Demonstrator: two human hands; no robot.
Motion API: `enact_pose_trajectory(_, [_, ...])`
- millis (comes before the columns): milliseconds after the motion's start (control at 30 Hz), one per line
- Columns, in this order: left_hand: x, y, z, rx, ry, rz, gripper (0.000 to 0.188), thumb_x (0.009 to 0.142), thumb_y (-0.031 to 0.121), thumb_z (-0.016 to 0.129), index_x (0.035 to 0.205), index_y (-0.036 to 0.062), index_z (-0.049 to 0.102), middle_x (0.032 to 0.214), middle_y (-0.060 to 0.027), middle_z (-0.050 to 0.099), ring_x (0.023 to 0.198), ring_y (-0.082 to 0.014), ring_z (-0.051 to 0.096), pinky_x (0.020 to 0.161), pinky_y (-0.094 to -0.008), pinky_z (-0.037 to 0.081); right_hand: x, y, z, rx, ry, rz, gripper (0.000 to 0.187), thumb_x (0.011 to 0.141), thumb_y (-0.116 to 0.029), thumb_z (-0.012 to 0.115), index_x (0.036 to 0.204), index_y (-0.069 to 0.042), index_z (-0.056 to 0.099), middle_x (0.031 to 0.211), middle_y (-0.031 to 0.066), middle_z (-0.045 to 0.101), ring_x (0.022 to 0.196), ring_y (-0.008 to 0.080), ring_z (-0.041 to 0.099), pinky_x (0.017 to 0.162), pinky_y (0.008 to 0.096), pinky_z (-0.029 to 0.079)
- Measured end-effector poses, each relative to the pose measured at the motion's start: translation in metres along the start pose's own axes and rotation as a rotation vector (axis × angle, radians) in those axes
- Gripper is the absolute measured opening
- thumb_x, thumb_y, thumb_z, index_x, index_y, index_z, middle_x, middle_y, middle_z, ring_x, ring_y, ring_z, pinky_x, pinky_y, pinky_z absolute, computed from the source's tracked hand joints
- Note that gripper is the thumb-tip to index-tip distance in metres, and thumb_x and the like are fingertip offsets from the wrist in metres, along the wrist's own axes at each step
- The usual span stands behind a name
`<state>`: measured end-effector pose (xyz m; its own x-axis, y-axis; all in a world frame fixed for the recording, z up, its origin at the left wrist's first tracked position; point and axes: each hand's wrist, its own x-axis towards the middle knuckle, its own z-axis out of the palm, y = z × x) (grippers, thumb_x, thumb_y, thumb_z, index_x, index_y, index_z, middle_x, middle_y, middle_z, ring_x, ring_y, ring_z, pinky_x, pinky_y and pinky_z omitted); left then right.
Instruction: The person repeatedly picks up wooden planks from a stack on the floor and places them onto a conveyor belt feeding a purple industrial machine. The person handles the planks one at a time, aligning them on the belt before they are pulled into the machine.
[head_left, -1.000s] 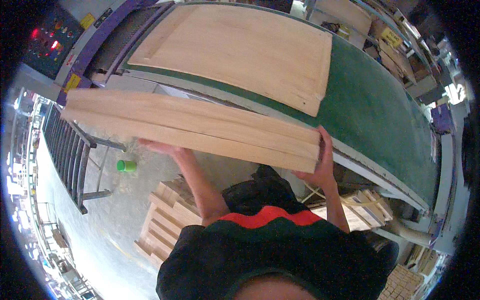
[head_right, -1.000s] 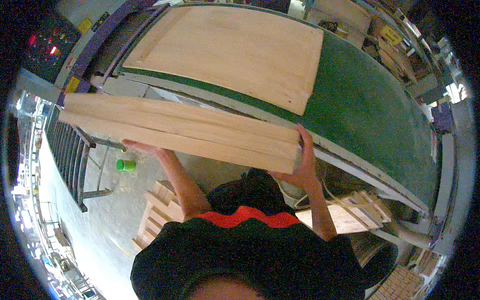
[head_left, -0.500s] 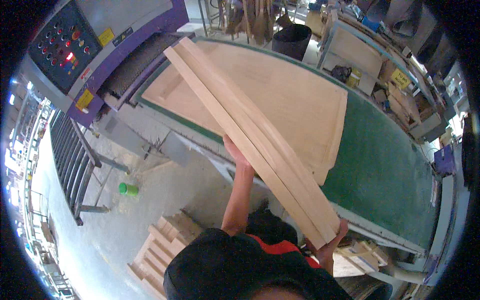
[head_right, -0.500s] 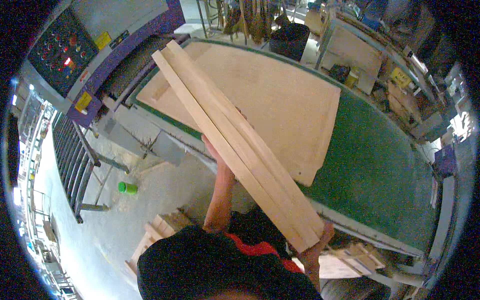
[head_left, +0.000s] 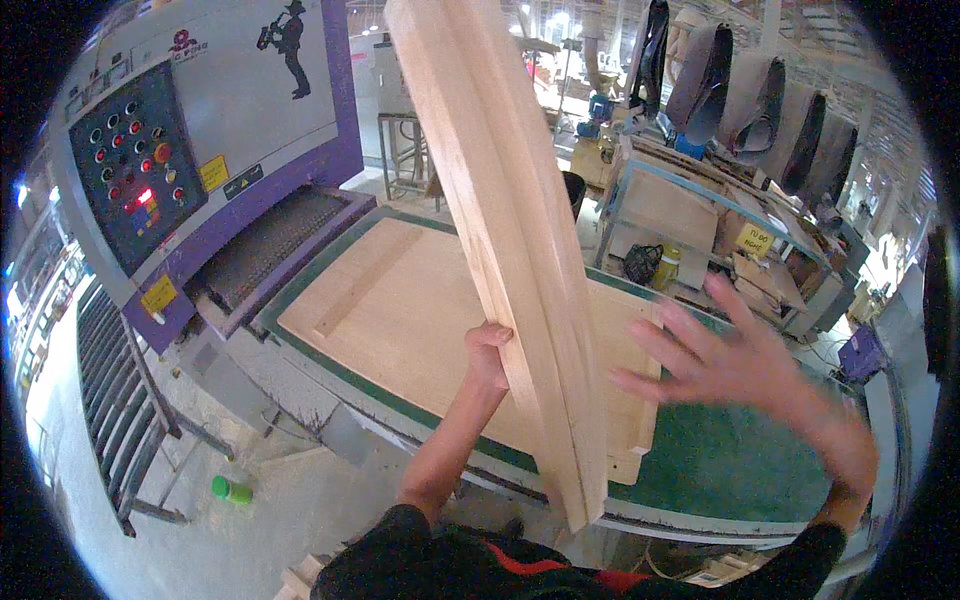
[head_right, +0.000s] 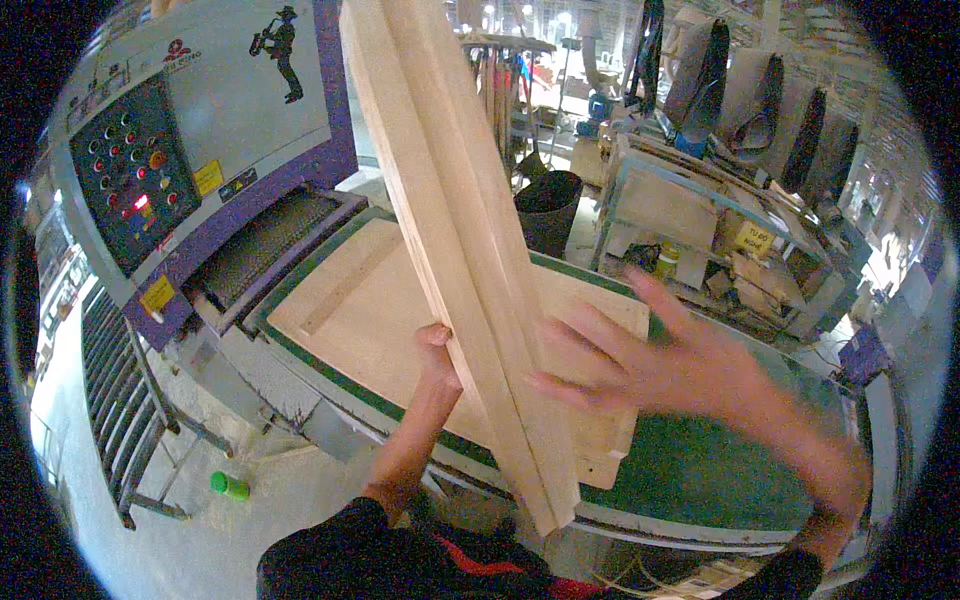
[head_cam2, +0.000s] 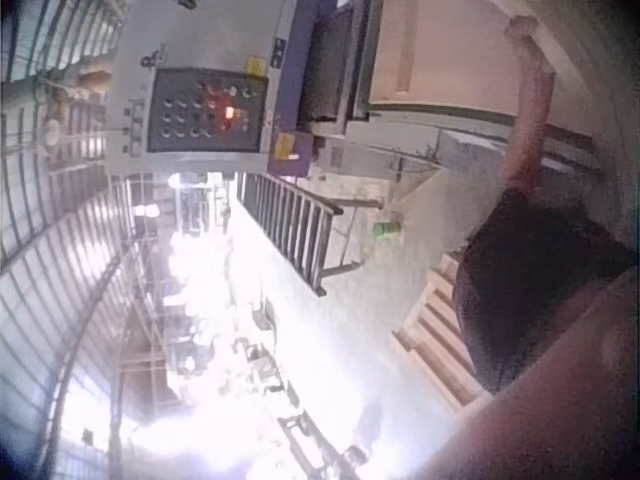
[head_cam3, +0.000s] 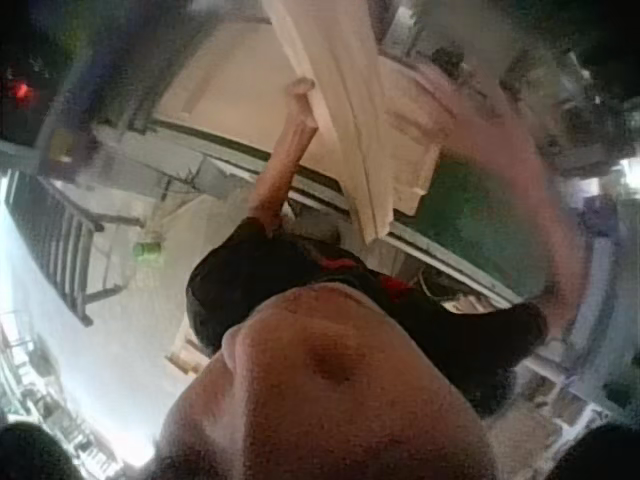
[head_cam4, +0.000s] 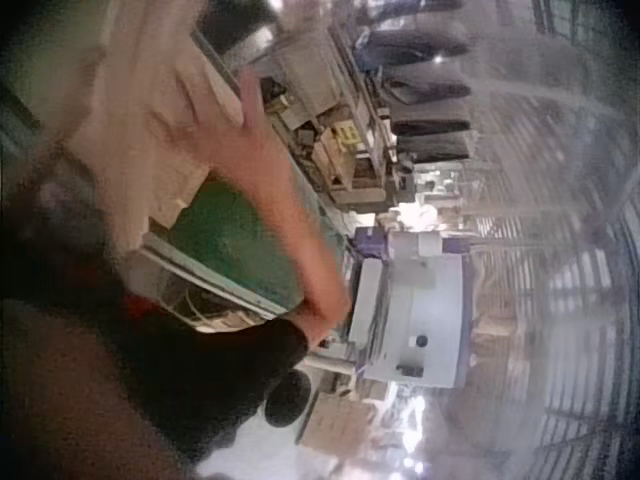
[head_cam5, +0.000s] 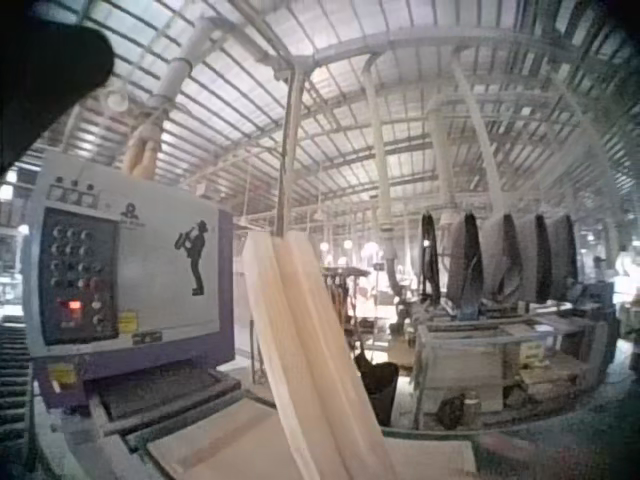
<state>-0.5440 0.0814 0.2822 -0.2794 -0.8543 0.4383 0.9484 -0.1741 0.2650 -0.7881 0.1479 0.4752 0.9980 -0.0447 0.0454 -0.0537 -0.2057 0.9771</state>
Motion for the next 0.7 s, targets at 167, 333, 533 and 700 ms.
enact_pose_trajectory(167, [0.019, 0.048, 0.015, 0.034, -0.136, -0.226, 0.083, 0.055, 0.012, 0.061, 0.133, -0.0022, 0.034, 0.118, -0.0187, 0.053, 0.106, -0.0353, 0.056, 0.092, -0.0469, 0.046, 0.122, 0.092, 0.056, -0.057, 0.152, -0.245, 0.074, 0.073, -0.015, 0.056, 0.137, -0.037, 0.024, 0.144, 0.004, 0.032, 0.136, 0.0264, 0.025, 0.11, 0.0553, 0.02])
enact_pose_trajectory(333, [0.035, 0.112, 0.026, 0.312, 0.02, -0.401, 0.082, 0.057, 0.009, 0.061, 0.133, -0.001, 0.033, 0.114, -0.0174, 0.055, 0.1, -0.0326, 0.058, 0.09, -0.0435, 0.047, 0.181, 0.128, 0.068, 0.125, 0.018, -0.267, 0.066, 0.066, -0.018, 0.06, 0.128, -0.031, 0.04, 0.123, 0.0161, 0.047, 0.122, 0.0327, 0.042, 0.105, 0.0532, 0.032])
enact_pose_trajectory(533, [0.071, 0.165, 0.041, 0.61, 0.021, -0.747, 0.058, 0.058, 0.011, 0.062, 0.113, -0.0019, 0.053, 0.09, -0.0137, 0.062, 0.08, -0.0238, 0.062, 0.076, -0.0368, 0.05, 0.155, 0.103, 0.078, 0.211, -0.365, -0.04, 0.099, 0.033, -0.033, 0.078, 0.126, -0.025, 0.043, 0.116, 0.0194, 0.049, 0.112, 0.0366, 0.046, 0.1, 0.0568, 0.034])
enact_pose_trajectory(700, [0.106, 0.181, -0.006, 0.924, -0.168, -1.028, 0.052, 0.064, 0.025, 0.063, 0.111, 0.0044, 0.056, 0.092, -0.0097, 0.063, 0.085, -0.0158, 0.059, 0.075, -0.0342, 0.048, 0.126, 0.023, 0.085, 0.595, -0.466, 0.382, 0.109, 0.031, -0.038, 0.08, 0.13, -0.013, 0.04, 0.113, 0.018, 0.048, 0.108, 0.0368, 0.044, 0.1, 0.0557, 0.029])
